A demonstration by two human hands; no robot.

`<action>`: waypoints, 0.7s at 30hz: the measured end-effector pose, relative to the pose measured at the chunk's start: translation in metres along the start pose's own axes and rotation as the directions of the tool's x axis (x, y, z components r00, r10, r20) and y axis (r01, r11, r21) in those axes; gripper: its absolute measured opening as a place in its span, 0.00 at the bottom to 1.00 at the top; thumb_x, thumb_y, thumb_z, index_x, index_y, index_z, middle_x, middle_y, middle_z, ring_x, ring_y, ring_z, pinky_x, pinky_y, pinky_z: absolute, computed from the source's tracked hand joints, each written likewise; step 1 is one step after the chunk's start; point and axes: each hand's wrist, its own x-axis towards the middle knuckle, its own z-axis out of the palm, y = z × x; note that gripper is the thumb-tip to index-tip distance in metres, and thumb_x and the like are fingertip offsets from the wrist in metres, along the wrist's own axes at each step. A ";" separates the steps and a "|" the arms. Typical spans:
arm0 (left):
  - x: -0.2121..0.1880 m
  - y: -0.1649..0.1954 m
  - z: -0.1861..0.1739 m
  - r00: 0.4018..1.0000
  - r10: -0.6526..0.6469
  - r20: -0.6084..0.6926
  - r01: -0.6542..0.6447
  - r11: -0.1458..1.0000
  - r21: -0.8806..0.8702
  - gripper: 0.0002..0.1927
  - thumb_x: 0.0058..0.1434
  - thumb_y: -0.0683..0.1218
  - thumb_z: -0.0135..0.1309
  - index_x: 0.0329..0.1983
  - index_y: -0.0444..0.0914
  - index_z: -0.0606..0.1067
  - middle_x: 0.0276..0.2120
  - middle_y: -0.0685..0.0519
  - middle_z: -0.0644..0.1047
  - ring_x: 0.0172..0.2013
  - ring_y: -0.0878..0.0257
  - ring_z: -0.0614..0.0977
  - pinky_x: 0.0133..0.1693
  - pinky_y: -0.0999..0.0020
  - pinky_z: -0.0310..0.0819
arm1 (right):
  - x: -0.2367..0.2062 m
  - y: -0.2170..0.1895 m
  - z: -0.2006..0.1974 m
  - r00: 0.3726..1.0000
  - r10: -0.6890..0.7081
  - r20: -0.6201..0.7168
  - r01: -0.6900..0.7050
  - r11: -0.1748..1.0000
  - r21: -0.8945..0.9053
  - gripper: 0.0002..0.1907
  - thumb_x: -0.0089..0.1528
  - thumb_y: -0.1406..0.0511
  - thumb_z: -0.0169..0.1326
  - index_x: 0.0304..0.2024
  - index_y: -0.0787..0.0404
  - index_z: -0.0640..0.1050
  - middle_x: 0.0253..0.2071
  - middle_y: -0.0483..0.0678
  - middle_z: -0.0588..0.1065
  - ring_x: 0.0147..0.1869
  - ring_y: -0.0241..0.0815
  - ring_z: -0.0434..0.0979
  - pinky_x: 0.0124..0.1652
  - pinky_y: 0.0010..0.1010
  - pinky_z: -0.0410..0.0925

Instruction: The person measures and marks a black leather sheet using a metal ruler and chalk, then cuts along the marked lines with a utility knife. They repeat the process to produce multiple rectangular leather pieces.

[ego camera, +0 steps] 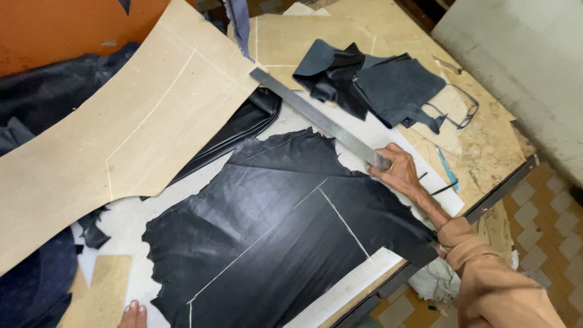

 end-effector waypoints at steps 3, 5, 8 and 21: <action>0.018 0.002 -0.029 0.958 -0.130 0.257 0.169 0.976 -0.138 0.12 0.62 0.38 0.58 0.46 0.25 0.82 0.42 0.32 0.85 0.40 0.43 0.87 0.43 0.56 0.83 | 0.025 0.002 0.004 0.997 -0.066 -0.032 0.064 0.997 -0.044 0.25 0.49 0.61 0.72 0.46 0.67 0.83 0.35 0.52 0.75 0.37 0.47 0.76 0.40 0.37 0.69; 0.027 0.009 -0.047 0.886 -0.267 0.379 0.371 0.898 -0.236 0.41 0.69 0.68 0.37 0.53 0.24 0.75 0.47 0.30 0.78 0.47 0.38 0.81 0.51 0.53 0.76 | 0.039 0.003 0.002 0.971 -0.224 -0.084 0.224 0.974 -0.010 0.26 0.52 0.59 0.71 0.47 0.66 0.81 0.41 0.52 0.76 0.42 0.48 0.78 0.44 0.36 0.71; 0.030 0.016 -0.078 0.698 -0.342 0.629 0.573 0.793 -0.205 0.42 0.68 0.67 0.38 0.59 0.23 0.73 0.57 0.28 0.75 0.58 0.33 0.77 0.60 0.43 0.69 | 0.061 0.003 -0.004 0.991 -0.132 0.022 0.134 0.973 -0.187 0.28 0.53 0.55 0.71 0.50 0.64 0.83 0.40 0.53 0.75 0.44 0.51 0.76 0.45 0.41 0.69; 0.041 0.160 -0.123 0.294 -0.834 0.467 0.876 0.430 0.217 0.37 0.83 0.63 0.39 0.62 0.20 0.71 0.70 0.26 0.65 0.71 0.29 0.63 0.73 0.33 0.57 | 0.054 0.066 -0.041 0.966 -0.253 0.056 0.253 0.967 0.008 0.34 0.59 0.65 0.66 0.66 0.67 0.72 0.66 0.64 0.67 0.69 0.62 0.66 0.62 0.48 0.63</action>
